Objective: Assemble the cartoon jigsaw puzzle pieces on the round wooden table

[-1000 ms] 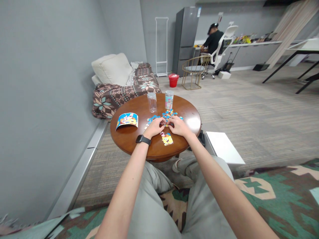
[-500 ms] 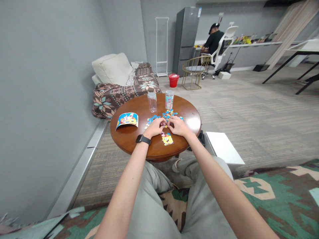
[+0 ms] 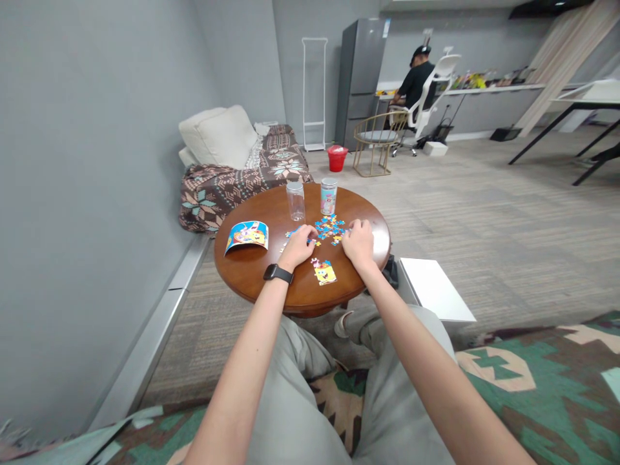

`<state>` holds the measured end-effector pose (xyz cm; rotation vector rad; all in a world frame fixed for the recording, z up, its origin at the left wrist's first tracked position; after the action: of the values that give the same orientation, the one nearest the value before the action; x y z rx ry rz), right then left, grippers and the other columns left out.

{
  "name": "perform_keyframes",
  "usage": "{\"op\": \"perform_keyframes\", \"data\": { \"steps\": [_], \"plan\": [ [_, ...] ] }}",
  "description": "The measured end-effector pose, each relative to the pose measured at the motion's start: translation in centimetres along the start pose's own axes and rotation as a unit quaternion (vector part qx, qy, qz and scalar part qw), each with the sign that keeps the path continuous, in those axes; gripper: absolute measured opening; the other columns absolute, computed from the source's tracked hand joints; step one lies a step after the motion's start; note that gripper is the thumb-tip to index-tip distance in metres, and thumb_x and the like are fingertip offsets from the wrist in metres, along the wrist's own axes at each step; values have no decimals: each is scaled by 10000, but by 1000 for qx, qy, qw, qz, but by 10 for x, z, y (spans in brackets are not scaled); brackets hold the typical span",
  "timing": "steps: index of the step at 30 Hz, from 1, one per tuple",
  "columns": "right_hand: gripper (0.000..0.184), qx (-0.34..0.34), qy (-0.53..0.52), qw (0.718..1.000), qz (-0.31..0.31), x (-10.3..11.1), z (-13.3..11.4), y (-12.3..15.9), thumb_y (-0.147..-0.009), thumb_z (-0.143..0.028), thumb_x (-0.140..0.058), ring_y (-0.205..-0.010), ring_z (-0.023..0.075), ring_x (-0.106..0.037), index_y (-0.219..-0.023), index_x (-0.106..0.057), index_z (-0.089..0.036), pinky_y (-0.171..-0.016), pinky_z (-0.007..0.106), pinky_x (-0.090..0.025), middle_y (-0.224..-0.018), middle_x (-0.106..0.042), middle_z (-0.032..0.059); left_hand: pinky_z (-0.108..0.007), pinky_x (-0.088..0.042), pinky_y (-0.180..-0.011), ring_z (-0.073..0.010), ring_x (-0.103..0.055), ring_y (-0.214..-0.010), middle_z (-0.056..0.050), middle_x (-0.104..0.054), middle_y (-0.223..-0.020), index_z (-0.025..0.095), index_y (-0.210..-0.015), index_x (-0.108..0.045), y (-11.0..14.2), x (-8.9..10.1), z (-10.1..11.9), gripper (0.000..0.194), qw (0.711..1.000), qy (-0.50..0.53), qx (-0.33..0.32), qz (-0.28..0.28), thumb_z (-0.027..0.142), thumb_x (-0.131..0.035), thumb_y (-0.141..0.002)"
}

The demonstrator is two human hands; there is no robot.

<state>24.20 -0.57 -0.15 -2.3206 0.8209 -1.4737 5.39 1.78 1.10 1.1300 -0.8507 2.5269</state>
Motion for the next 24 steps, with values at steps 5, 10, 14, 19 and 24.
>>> {"op": "perform_keyframes", "data": {
  "steps": [5,10,14,19,24],
  "plan": [
    [318,-41,-8,998,-51,-3,2,-1,-871,-159,-438,-1082,333,-576,-1114,-624,-71,-925,438,-453,-1150,-629,232,-437,-447,-1007,-267,-615,-1132,-96,-689,-1110,189,-1000,-617,2,12,4,228,979,-143,131,61,71,-502,-843],
    [415,56,-74,983,-156,-6,-1,-5,-904,-116,-378,-1203,281,-582,-1254,-599,-90,-1034,393,-445,-1268,-646,184,-414,-385,-1128,-291,-516,-1343,-181,-600,-1389,101,-1258,-609,5,10,-3,384,944,-227,240,7,226,-384,-972],
    [454,141,-75,967,-198,-7,-3,-5,-948,-168,-393,-1331,265,-515,-1364,-550,-75,-1138,396,-379,-1426,-571,179,-453,-229,-1239,-323,-249,-1524,-170,-310,-1627,44,-1516,-379,5,0,-7,614,938,-253,230,-59,399,-288,-1023],
    [448,168,-45,962,-208,-10,-3,-4,-979,-231,-416,-1413,278,-438,-1372,-572,-81,-1185,438,-320,-1516,-495,170,-460,-190,-1253,-324,-205,-1539,-162,-251,-1648,35,-1557,-304,4,-1,-7,691,935,-249,239,-86,460,-216,-1019],
    [421,172,-41,964,-198,-9,-4,-3,-996,-241,-403,-1383,268,-471,-1329,-609,-87,-1165,423,-342,-1483,-530,174,-484,-158,-1256,-324,-176,-1545,-165,-229,-1652,36,-1576,-237,3,3,-12,706,950,-175,248,-68,460,-202,-1012]
  ]
}}
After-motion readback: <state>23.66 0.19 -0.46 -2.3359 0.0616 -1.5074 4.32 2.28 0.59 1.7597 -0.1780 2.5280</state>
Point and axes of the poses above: each hand's wrist, its own y-axis away from the middle knuckle, its own x-axis out of the back of the hand, z = x × y, the point moved 1 cm from there along -y, towards the middle knuckle
